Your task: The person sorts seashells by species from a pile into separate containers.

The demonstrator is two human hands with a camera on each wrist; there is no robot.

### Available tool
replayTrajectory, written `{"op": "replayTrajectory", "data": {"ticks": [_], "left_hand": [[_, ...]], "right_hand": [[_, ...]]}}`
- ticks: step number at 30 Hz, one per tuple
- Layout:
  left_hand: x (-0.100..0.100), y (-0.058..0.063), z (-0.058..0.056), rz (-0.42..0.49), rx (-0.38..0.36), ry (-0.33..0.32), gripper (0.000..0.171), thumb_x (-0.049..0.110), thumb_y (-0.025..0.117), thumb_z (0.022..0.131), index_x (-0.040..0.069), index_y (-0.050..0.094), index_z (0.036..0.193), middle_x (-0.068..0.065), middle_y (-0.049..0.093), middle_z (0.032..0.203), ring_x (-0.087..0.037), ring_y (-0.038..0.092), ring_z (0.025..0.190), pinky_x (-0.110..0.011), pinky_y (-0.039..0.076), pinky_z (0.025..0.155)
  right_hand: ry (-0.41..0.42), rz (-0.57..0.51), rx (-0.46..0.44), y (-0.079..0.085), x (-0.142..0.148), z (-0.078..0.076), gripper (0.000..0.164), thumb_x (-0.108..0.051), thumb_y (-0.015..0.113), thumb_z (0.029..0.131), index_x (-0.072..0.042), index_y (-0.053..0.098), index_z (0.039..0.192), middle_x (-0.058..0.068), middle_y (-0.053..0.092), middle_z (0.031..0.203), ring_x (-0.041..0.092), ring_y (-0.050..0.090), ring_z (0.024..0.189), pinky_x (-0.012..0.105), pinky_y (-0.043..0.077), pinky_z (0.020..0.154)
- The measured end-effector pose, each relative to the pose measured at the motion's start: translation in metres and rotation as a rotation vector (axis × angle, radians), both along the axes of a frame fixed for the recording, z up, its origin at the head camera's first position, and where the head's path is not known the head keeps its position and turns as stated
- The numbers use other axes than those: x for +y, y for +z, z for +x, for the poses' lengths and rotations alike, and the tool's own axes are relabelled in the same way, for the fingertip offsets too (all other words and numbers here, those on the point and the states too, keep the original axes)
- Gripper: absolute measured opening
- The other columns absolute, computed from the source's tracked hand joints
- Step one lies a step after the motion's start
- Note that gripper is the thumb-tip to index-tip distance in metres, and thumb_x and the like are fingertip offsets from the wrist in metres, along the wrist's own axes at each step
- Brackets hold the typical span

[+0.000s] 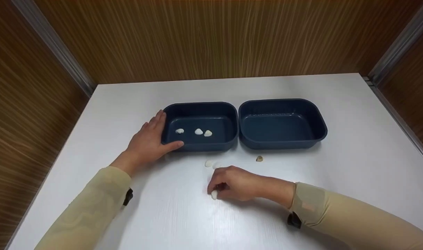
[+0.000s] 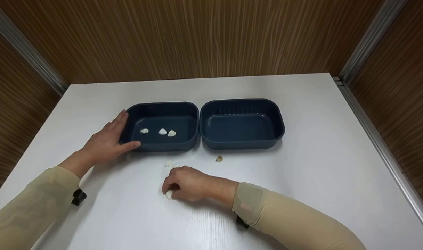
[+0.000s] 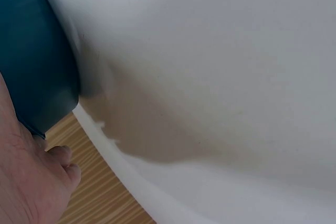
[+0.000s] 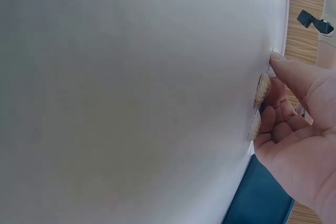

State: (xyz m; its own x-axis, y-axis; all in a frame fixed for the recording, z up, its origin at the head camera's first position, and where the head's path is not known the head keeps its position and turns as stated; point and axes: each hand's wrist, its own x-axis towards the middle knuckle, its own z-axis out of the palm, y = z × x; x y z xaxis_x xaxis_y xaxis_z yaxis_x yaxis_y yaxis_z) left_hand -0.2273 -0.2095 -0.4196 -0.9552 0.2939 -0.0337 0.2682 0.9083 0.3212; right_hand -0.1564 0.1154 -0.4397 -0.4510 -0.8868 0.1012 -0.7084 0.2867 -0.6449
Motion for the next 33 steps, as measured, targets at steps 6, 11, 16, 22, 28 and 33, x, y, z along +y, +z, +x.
{"op": "replayTrajectory", "data": {"ticks": [6, 11, 16, 22, 28, 33], "left_hand": [[-0.0001, -0.0003, -0.0003, -0.002, -0.006, 0.002, 0.125, 0.09, 0.047, 0.09, 0.005, 0.004, 0.17, -0.009, 0.001, 0.179, -0.031, 0.011, 0.163, -0.049, 0.01, 0.131], [0.0002, -0.0002, 0.0002, -0.003, -0.002, 0.003, 0.126, 0.091, 0.047, 0.089, 0.005, 0.004, 0.17, -0.01, 0.001, 0.179, -0.032, 0.011, 0.163, -0.05, 0.011, 0.131], [0.0001, 0.0001, 0.0008, 0.001, 0.003, 0.0, 0.126, 0.09, 0.047, 0.09, 0.003, 0.005, 0.17, -0.011, 0.002, 0.179, -0.033, 0.011, 0.163, -0.051, 0.011, 0.131], [0.0004, 0.0, 0.0006, -0.001, -0.005, 0.009, 0.127, 0.091, 0.047, 0.089, 0.004, 0.004, 0.17, -0.01, 0.001, 0.179, -0.031, 0.01, 0.163, -0.05, 0.01, 0.131], [0.0007, -0.0002, 0.0, -0.01, -0.014, 0.011, 0.127, 0.092, 0.045, 0.088, 0.005, 0.003, 0.17, -0.009, 0.0, 0.179, -0.031, 0.009, 0.163, -0.05, 0.01, 0.131], [0.0005, 0.0002, -0.0003, -0.011, -0.019, 0.01, 0.128, 0.093, 0.045, 0.088, 0.006, 0.002, 0.17, -0.009, -0.001, 0.179, -0.031, 0.008, 0.164, -0.05, 0.009, 0.131]], "right_hand": [[0.009, 0.009, -0.012, -0.0013, -0.0003, 0.0009, 0.017, 0.0, 0.078, 0.093, -0.013, 0.079, 0.105, 0.003, 0.067, 0.098, 0.01, 0.062, 0.089, 0.02, 0.054, 0.08], [0.031, 0.01, -0.005, -0.002, 0.0, 0.0012, 0.012, -0.005, 0.077, 0.096, -0.013, 0.078, 0.104, 0.004, 0.066, 0.098, 0.012, 0.06, 0.087, 0.02, 0.052, 0.079], [0.074, 0.003, 0.022, -0.0007, 0.0004, 0.0015, 0.005, -0.01, 0.077, 0.099, -0.012, 0.075, 0.102, 0.003, 0.065, 0.094, 0.01, 0.059, 0.084, 0.017, 0.05, 0.078], [0.105, 0.028, 0.017, 0.0034, 0.0003, 0.0014, 0.006, -0.01, 0.077, 0.099, -0.012, 0.073, 0.102, 0.001, 0.066, 0.093, 0.007, 0.06, 0.085, 0.015, 0.049, 0.079], [0.116, 0.043, -0.027, 0.0041, 0.0007, -0.0007, 0.014, -0.006, 0.081, 0.094, -0.01, 0.074, 0.105, -0.001, 0.07, 0.095, 0.004, 0.062, 0.087, 0.018, 0.053, 0.081], [0.098, 0.046, -0.053, 0.005, 0.0012, -0.0012, 0.016, -0.007, 0.083, 0.093, -0.01, 0.076, 0.106, -0.002, 0.074, 0.094, -0.001, 0.06, 0.084, 0.018, 0.054, 0.079]]}}
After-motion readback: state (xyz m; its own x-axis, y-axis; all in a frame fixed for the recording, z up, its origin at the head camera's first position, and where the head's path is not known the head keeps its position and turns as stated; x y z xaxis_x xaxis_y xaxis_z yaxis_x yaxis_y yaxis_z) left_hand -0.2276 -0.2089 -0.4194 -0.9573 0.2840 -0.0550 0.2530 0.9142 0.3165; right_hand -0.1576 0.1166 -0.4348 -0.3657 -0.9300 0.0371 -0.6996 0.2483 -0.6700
